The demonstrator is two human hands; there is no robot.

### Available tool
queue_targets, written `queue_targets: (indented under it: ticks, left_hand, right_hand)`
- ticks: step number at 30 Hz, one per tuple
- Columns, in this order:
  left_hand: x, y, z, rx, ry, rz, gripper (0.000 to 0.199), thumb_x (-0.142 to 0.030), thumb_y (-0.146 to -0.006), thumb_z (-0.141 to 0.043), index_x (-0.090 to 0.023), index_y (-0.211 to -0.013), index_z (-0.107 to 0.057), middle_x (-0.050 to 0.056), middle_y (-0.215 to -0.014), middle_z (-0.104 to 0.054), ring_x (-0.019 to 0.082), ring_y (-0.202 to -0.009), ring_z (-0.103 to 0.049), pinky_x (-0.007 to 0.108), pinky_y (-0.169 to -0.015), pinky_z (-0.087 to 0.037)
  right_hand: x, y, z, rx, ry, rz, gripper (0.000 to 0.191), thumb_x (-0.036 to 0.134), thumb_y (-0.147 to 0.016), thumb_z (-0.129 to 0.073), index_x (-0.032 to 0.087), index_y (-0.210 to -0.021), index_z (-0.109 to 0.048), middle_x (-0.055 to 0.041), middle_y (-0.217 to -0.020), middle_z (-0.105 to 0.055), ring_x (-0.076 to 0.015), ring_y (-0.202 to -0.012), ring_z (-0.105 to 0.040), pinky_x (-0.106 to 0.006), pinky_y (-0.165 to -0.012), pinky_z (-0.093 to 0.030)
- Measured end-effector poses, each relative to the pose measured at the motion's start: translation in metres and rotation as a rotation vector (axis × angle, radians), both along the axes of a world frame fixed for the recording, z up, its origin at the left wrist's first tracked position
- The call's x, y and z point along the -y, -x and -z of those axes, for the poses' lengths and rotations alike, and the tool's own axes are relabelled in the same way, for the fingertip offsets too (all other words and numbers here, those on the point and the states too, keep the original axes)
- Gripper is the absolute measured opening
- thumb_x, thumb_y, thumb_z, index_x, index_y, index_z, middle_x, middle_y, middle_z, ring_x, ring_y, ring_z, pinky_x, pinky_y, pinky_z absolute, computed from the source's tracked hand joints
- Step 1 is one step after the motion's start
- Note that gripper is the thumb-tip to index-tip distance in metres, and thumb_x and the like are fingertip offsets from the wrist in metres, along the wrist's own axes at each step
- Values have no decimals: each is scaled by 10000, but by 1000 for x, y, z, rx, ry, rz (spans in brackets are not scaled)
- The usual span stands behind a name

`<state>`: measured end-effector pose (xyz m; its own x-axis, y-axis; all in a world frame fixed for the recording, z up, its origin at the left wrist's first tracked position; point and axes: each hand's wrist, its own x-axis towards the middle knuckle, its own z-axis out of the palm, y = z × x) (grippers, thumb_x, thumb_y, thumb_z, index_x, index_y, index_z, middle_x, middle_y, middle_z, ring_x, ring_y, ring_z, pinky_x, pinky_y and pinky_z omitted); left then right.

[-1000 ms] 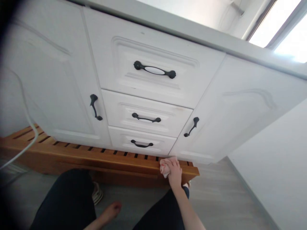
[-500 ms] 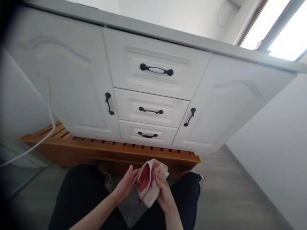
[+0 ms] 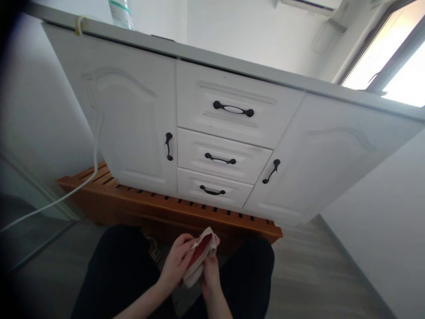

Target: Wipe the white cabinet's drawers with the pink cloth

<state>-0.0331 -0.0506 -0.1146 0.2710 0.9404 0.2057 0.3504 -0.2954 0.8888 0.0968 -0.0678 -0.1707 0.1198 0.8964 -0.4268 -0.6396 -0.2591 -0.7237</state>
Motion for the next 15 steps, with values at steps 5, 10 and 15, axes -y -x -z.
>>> queue_targets:
  ticks: [5,10,15]
  left_hand:
    - [12,-8,11,-326,-66,165,481,-275,-961,-458,-371,-1428,-521,19,-1477,-542,302,-1324,-452,482,-1110,-374]
    - [7,-11,21,-435,50,205,531,-269,-952,-452,-382,-1471,-457,2,-1542,-480,329,-1400,-380,523,-1131,-329]
    - [3,-21,39,-370,192,359,451,-251,-842,-565,-390,-1262,-652,-21,-1457,-566,328,-1383,-418,507,-1174,-299]
  right_hand:
    - [-6,5,-16,-197,13,-25,488,540,-574,-868,200,-895,-728,-68,-954,-757,-258,-1023,-685,-378,-922,-538]
    - [-6,-3,-17,-343,-15,-117,702,814,-699,-622,234,-1083,-723,-104,-1217,-714,-297,-1232,-610,-469,-973,-535]
    - [-5,-12,31,-245,69,-149,583,727,-599,-777,255,-942,-752,-74,-1030,-766,-300,-1095,-689,-452,-855,-590]
